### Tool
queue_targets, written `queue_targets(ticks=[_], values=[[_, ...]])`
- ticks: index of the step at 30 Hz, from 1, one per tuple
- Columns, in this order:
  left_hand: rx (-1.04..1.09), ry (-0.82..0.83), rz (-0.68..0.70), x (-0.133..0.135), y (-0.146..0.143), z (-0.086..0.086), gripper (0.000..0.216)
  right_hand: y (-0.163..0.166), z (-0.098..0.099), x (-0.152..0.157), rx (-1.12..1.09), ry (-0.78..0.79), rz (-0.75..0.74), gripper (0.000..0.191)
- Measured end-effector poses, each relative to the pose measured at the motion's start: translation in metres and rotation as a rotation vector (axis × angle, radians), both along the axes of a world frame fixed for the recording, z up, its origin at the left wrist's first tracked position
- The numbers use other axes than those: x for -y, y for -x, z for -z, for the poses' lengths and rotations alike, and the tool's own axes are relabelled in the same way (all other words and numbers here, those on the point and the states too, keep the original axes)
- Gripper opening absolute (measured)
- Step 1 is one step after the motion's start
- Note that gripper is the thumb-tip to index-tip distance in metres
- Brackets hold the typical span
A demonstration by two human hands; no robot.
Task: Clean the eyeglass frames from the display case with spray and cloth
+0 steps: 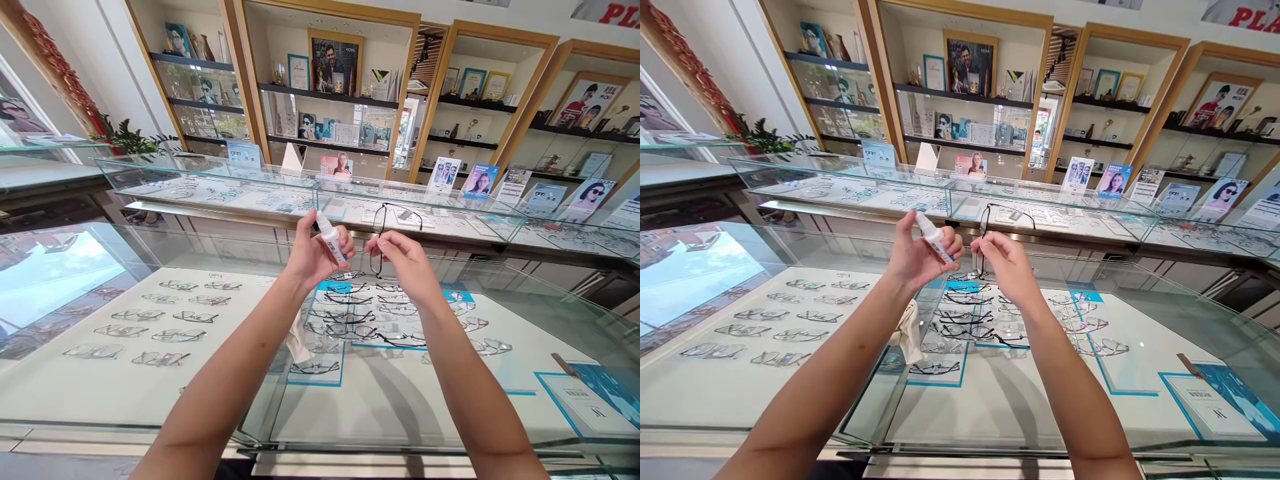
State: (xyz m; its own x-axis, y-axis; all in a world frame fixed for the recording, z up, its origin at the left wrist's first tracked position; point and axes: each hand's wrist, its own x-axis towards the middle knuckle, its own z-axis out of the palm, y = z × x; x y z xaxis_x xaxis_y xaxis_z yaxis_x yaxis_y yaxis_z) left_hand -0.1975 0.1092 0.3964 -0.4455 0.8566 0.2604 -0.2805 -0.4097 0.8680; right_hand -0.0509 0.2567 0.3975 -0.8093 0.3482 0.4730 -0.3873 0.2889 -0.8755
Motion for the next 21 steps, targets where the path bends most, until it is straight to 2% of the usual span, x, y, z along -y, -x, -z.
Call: queue_targets(ticks=[2, 6, 9, 14, 21], values=[[0.0, 0.01, -0.111, -0.003, 0.001, 0.003, 0.072, 0.002, 0.002, 0.002, 0.024, 0.035, -0.038, 0.022], [-0.11, 0.135, -0.328, -0.009, 0.005, 0.014, 0.067, 0.007, 0.007, 0.007, 0.073, 0.099, -0.102, 0.022], [-0.236, 0.201, -0.428, -0.013, 0.007, 0.021, 0.06, 0.012, 0.012, 0.012, 0.091, 0.131, -0.15, 0.022], [-0.368, 0.219, -0.453, -0.016, 0.008, 0.025, 0.054, 0.015, 0.016, 0.014, 0.093, 0.139, -0.184, 0.022], [-0.388, 0.213, -0.454, -0.016, 0.006, 0.024, 0.052, 0.014, 0.016, 0.015, 0.103, 0.146, -0.193, 0.022]])
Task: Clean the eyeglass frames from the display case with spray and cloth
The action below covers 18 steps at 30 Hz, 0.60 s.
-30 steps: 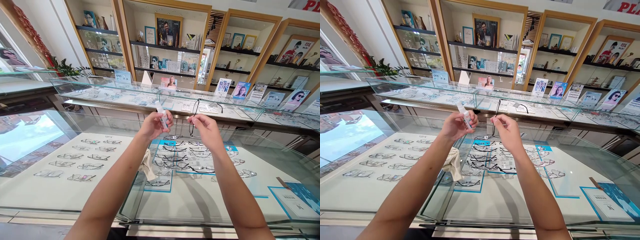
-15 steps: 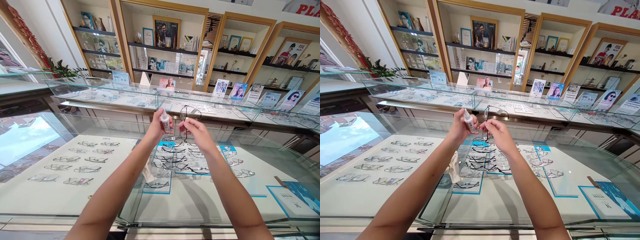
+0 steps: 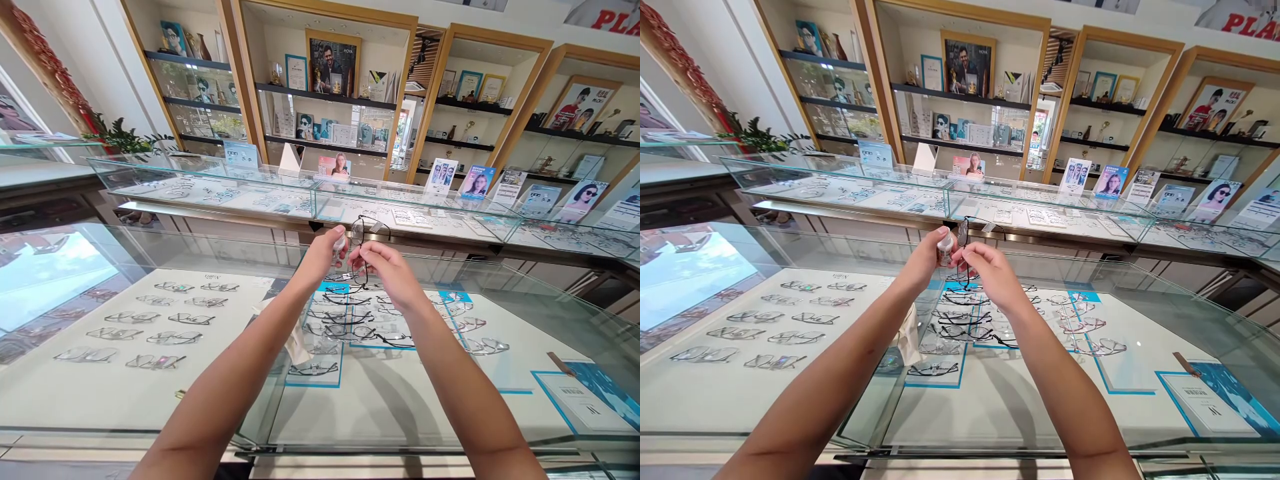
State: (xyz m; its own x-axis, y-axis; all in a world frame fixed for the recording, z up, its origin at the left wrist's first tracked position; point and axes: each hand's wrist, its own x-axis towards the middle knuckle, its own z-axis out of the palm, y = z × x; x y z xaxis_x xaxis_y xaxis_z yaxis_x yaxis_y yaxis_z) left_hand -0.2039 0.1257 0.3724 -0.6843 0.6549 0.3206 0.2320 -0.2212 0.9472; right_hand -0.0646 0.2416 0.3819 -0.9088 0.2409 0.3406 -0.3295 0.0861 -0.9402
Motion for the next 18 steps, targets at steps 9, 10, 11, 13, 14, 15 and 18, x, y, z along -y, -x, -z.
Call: queue_targets(ticks=[9, 10, 11, 13, 14, 15, 18], values=[[0.044, 0.006, 0.02, 0.006, -0.002, -0.006, 0.058, 0.004, 0.001, -0.008, -0.051, 0.165, 0.024, 0.024], [0.021, 0.038, 0.028, 0.006, -0.002, -0.006, 0.058, 0.005, 0.001, -0.01, -0.058, 0.198, 0.034, 0.024], [-0.01, 0.074, 0.034, 0.005, -0.001, -0.006, 0.057, 0.006, 0.001, -0.012, -0.063, 0.226, 0.044, 0.025], [-0.077, 0.142, 0.04, 0.005, -0.001, -0.005, 0.057, 0.009, 0.002, -0.015, -0.069, 0.265, 0.067, 0.027], [-0.105, 0.172, 0.042, 0.004, -0.001, -0.004, 0.058, 0.011, 0.003, -0.017, -0.07, 0.282, 0.08, 0.028], [-0.128, 0.201, 0.046, 0.004, -0.001, -0.003, 0.058, 0.012, 0.003, -0.018, -0.069, 0.296, 0.091, 0.028], [-0.154, 0.266, 0.066, 0.004, -0.001, 0.0, 0.059, 0.014, 0.004, -0.021, -0.064, 0.318, 0.109, 0.03]])
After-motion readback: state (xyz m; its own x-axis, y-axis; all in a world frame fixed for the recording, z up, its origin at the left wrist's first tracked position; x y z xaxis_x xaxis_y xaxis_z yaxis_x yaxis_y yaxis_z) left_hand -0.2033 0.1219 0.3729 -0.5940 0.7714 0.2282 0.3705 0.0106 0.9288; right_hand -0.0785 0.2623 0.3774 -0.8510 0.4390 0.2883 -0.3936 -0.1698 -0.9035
